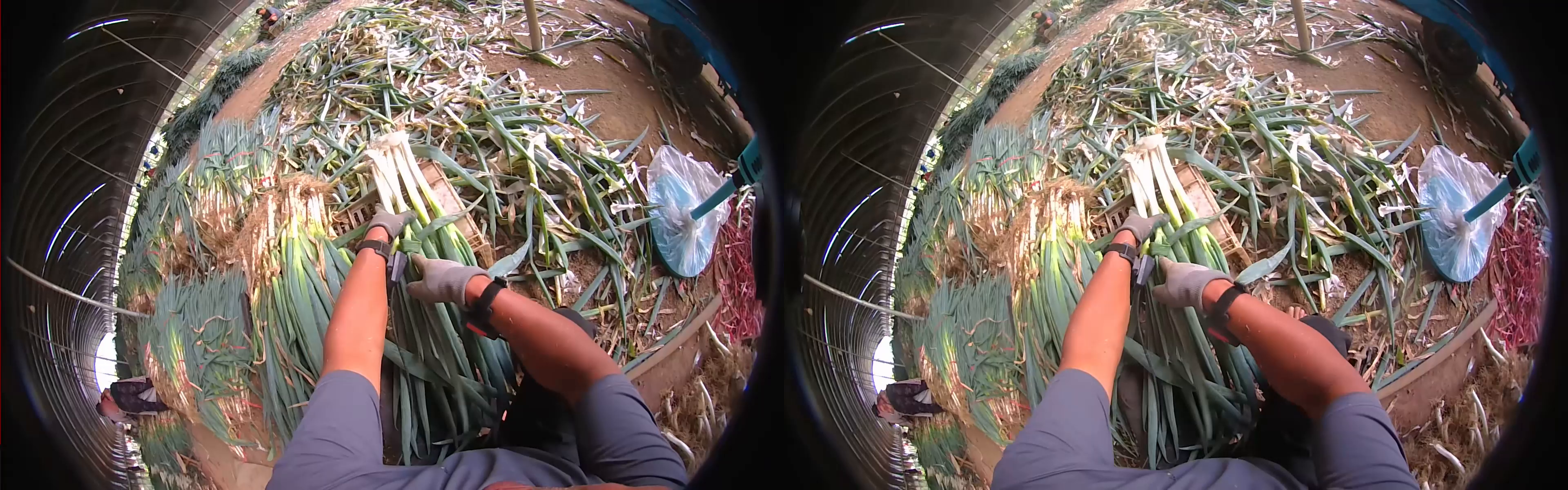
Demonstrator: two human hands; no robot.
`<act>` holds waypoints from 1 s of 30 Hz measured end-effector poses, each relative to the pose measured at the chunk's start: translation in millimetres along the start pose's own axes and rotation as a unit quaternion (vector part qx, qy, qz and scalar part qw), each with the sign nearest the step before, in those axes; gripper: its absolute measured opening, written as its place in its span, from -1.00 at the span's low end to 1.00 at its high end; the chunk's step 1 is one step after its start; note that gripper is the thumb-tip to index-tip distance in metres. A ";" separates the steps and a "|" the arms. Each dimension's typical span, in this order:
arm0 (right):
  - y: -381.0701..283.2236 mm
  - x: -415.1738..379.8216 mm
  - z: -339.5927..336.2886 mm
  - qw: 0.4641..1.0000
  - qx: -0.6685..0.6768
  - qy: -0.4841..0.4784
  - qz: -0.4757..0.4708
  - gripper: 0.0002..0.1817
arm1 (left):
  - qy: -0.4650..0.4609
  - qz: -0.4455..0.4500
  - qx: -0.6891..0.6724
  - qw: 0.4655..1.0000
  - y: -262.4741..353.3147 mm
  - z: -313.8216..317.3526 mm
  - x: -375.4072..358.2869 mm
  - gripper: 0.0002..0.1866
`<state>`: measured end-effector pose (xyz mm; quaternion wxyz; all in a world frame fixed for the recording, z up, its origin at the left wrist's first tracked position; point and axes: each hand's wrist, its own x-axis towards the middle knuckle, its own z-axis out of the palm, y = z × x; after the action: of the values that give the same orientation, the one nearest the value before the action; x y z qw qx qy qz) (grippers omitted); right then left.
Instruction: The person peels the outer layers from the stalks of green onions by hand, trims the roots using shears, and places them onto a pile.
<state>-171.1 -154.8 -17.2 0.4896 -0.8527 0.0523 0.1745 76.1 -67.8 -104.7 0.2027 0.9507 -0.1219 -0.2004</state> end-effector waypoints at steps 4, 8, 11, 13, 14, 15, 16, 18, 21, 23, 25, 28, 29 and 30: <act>5.8 -7.3 -12.2 0.999 0.015 0.031 -0.013 -0.15 | -0.032 0.031 -0.116 0.992 -22.5 -25.7 -7.5 -0.24; 8.4 -18.3 -23.2 0.997 0.031 0.077 -0.003 -0.20 | -0.013 0.076 -0.107 0.991 -24.9 -70.9 -21.5 -0.47; 18.0 -19.8 -13.1 0.996 0.023 0.081 -0.018 -0.16 | -0.028 0.160 -0.096 0.982 6.0 -146.5 -32.8 -0.53; 25.2 -20.3 -4.8 0.998 -0.021 0.064 0.003 -0.13 | 0.066 0.188 -0.006 0.980 27.6 -198.9 -51.9 -0.35; 32.0 -16.2 1.7 0.998 -0.038 0.036 0.015 -0.08 | 0.098 0.180 0.068 0.976 50.0 -228.8 -81.1 -0.30; 34.5 -17.3 5.8 0.999 -0.030 0.031 0.017 -0.08 | 0.129 0.170 0.143 0.966 68.4 -255.4 -105.0 -0.24; 35.4 -19.9 9.3 0.999 -0.023 0.024 0.018 -0.07 | 0.164 0.151 0.208 0.952 71.9 -283.2 -108.0 -0.20; 42.7 -17.1 21.9 0.999 -0.023 0.017 0.015 -0.05 | 0.223 0.080 0.343 0.909 89.3 -326.8 -135.2 -0.13; 51.1 -13.5 41.0 0.996 -0.090 0.014 -0.007 0.02 | 0.308 0.072 0.453 0.834 109.4 -379.2 -212.4 -0.05; 47.7 -23.4 43.5 0.997 -0.072 0.015 0.000 0.05 | 0.316 0.036 0.500 0.805 109.9 -408.8 -246.9 -0.04; 45.7 -31.3 47.1 0.997 -0.061 0.036 0.021 0.09 | 0.347 0.056 0.511 0.784 112.2 -420.2 -303.5 -0.04; 54.1 -37.7 46.4 0.995 0.039 0.074 0.045 0.17 | 0.402 0.061 0.515 0.755 100.6 -448.7 -358.3 -0.02; 67.0 -28.2 47.6 0.992 0.103 0.064 0.033 0.20 | 0.412 0.048 0.513 0.752 100.0 -457.1 -378.0 0.00; 89.0 -5.3 54.8 0.990 0.116 0.080 0.024 0.20 | 0.429 0.044 0.503 0.749 100.2 -464.5 -399.9 0.01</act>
<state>-212.7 -154.4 -113.2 0.5755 -0.7996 0.1312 0.1103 -94.9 124.7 460.4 -0.2657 0.8945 -0.1471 0.3281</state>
